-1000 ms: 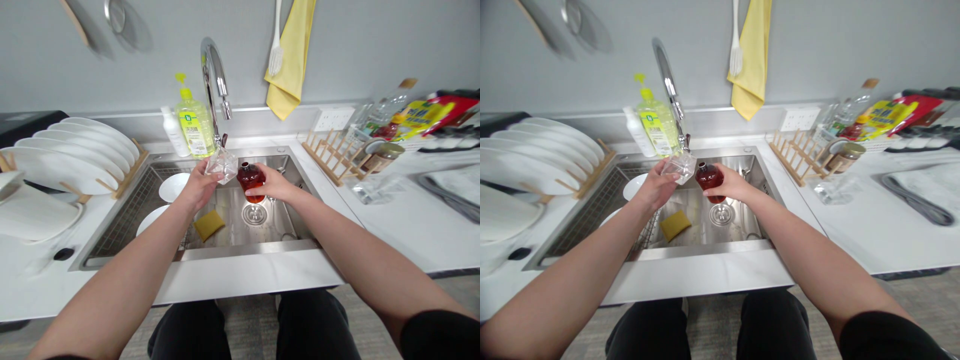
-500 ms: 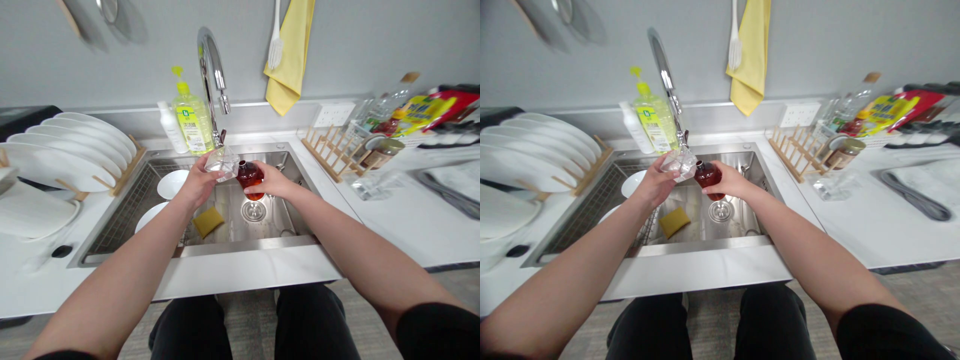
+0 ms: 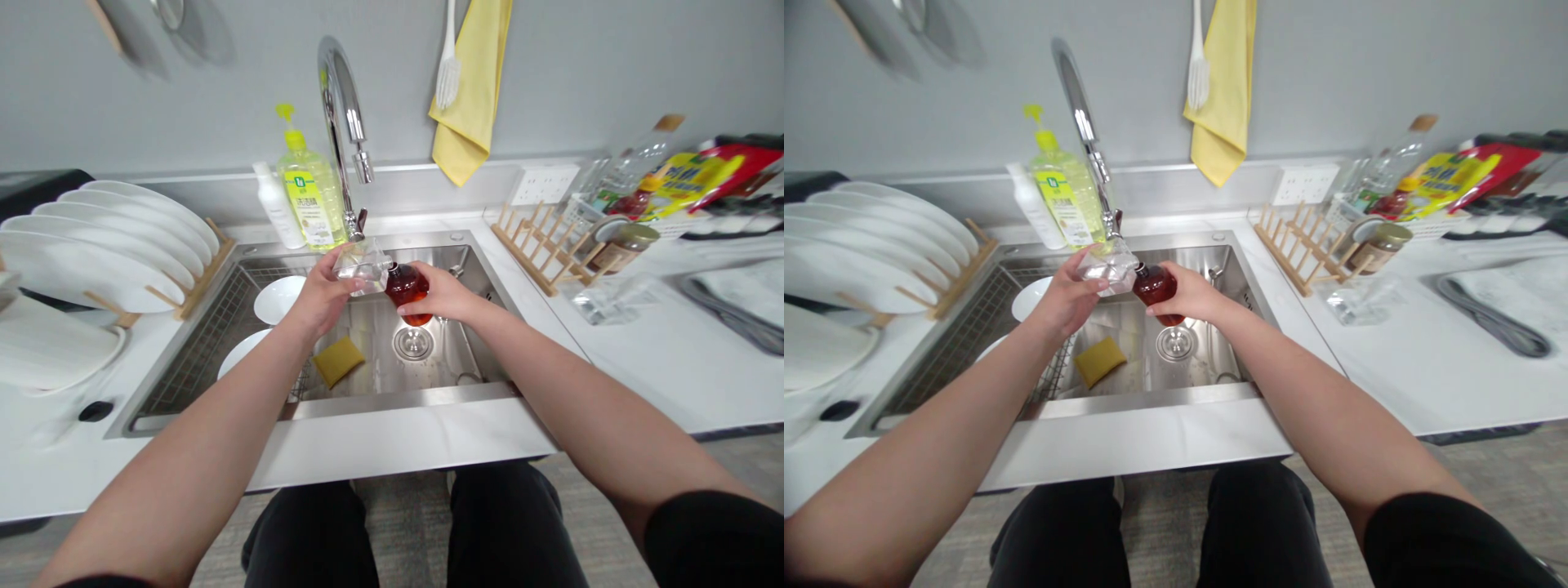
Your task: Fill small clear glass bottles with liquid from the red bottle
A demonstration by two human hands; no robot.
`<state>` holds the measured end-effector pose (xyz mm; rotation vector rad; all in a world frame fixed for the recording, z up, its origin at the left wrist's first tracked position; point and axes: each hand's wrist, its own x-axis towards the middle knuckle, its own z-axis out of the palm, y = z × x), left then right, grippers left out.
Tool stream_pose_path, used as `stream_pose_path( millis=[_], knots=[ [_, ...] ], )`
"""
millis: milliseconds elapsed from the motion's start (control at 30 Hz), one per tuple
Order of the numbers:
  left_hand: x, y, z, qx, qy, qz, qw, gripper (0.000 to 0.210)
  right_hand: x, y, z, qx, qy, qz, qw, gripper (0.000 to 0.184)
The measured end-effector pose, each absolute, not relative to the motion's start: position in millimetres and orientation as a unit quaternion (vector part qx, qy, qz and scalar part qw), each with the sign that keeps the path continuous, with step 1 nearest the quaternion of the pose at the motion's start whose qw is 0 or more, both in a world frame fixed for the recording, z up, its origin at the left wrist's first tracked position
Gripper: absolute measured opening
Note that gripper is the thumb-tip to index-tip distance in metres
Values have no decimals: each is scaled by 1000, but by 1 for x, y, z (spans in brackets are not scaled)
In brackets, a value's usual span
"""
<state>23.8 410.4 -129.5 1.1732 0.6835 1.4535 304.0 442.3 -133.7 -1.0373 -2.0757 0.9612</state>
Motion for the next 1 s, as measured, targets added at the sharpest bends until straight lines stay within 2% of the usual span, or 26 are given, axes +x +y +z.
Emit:
stream_pose_path(
  millis=[267,533,1000],
  knots=[
    [19,416,-135,522,303,610,513,85,305,440,-131,-402,-793,348,298,81],
    [17,417,-138,524,289,617,511,78,305,440,-130,-400,-795,347,297,80],
    [15,419,-141,549,299,616,480,83,305,437,-127,-418,-798,337,273,81]
  ],
)
